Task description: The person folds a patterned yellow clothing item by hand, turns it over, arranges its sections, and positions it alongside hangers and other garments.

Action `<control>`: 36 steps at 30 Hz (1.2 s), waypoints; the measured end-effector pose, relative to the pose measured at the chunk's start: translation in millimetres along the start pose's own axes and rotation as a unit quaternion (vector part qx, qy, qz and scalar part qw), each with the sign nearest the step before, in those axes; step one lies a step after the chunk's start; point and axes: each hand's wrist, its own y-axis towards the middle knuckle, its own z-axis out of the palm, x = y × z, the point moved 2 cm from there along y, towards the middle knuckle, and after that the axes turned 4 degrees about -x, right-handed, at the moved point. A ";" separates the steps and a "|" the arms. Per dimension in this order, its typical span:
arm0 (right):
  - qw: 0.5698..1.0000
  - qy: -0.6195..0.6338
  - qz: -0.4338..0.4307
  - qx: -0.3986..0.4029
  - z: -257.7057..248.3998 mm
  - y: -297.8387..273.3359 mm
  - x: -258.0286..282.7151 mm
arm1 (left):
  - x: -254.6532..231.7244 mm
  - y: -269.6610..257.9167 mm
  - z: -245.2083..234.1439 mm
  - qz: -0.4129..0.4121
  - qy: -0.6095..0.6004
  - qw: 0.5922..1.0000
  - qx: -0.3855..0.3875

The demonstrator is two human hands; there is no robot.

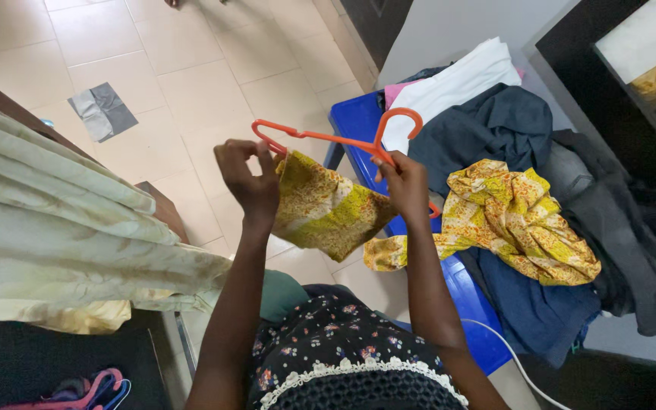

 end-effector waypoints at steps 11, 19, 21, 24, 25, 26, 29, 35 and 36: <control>0.996 -0.058 -0.009 0.063 -31.0 -16.8 5.3 | 39.8 -77.4 74.6 -0.166 0.073 0.945 0.274; 0.983 -0.133 -0.001 -0.123 -33.3 -25.8 -40.0 | 53.6 -97.9 66.7 -0.312 -0.066 0.876 0.361; 0.991 -0.096 -0.026 -0.093 -38.7 -33.6 -33.9 | 62.1 -101.0 68.5 -0.359 -0.023 0.840 0.405; 0.998 -0.046 -0.014 -0.030 -47.3 -38.1 -20.9 | 58.0 -95.0 73.5 -0.243 -0.035 0.905 0.349; 0.998 -0.046 -0.014 -0.033 -50.3 -38.8 -16.5 | 52.9 -92.0 75.3 -0.240 -0.086 0.907 0.336; 0.992 -0.118 -0.045 -0.021 -51.9 -39.8 -12.2 | 46.5 -89.0 76.9 -0.237 -0.138 0.906 0.322; 0.977 -0.200 -0.071 -0.037 -48.0 -44.7 -10.4 | 32.2 -89.0 78.6 -0.271 -0.132 0.893 0.334; 0.992 -0.090 0.009 -0.091 -66.6 -55.4 -23.0 | 54.3 -95.2 87.1 -0.307 -0.074 0.892 0.325; 0.996 -0.025 0.028 -0.081 -68.6 -58.6 -24.4 | 58.0 -100.7 88.8 -0.306 -0.074 0.891 0.327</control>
